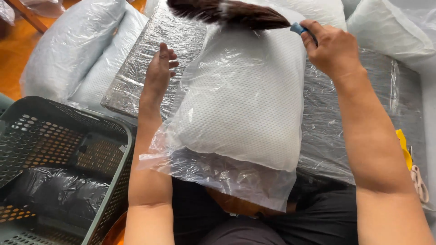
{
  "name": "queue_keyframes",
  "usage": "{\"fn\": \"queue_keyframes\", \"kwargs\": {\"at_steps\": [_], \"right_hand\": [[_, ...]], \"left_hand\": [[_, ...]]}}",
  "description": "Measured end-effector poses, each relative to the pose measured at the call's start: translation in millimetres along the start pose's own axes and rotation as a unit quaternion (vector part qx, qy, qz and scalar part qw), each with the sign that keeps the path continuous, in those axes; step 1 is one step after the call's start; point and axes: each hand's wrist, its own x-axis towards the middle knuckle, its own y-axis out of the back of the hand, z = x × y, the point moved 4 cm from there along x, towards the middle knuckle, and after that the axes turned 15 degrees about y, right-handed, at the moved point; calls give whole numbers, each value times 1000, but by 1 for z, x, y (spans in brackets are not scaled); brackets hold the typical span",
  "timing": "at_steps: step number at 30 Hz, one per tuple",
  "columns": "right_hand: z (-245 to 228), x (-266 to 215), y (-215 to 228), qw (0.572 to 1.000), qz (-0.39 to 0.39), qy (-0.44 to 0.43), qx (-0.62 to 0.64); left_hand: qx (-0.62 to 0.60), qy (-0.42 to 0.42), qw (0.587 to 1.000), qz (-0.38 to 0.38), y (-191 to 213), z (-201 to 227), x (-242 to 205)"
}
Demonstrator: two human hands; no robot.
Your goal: Placing a pillow into a plastic bag and using a vacuum hose to remove air and compress it for storage.
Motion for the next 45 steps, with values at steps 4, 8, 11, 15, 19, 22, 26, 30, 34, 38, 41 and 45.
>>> {"fn": "queue_keyframes", "kwargs": {"at_steps": [4, 8, 11, 15, 19, 22, 26, 30, 34, 38, 41, 45], "right_hand": [[47, -18, -62, 985, -131, -84, -72], [28, -27, -15, 987, -119, -67, -81], [-29, -60, 21, 918, -155, -133, 339], [-59, -140, 35, 929, -177, -161, 282], [-84, -215, 33, 863, -206, -376, 267], [-160, -234, 73, 823, -195, -397, 357], [-205, -268, 89, 896, -137, -267, 328], [-194, -281, 88, 761, -157, -491, 394], [-227, -272, 112, 748, -139, -510, 401], [-259, -239, 148, 887, -115, -203, 398], [-224, -264, 124, 899, -91, -308, 298], [-185, -256, 121, 814, -112, -473, 317]], "left_hand": [[150, -32, 987, -56, -6, -7, -6], [244, -28, 964, -100, -13, 0, -14], [269, 58, 956, -101, -15, 7, -27], [310, 45, 946, -85, -6, -13, -6], [198, 28, 976, -83, 0, 5, -19], [210, 23, 975, -73, -2, 10, -30], [188, 46, 979, -71, -4, 22, -45], [190, 35, 979, -60, -8, 6, -32], [192, 30, 979, -68, -12, 1, -30], [130, 12, 989, -68, -10, 17, -46], [115, 18, 991, -64, -4, 13, -41], [131, 19, 990, -54, 0, 6, -31]]}}
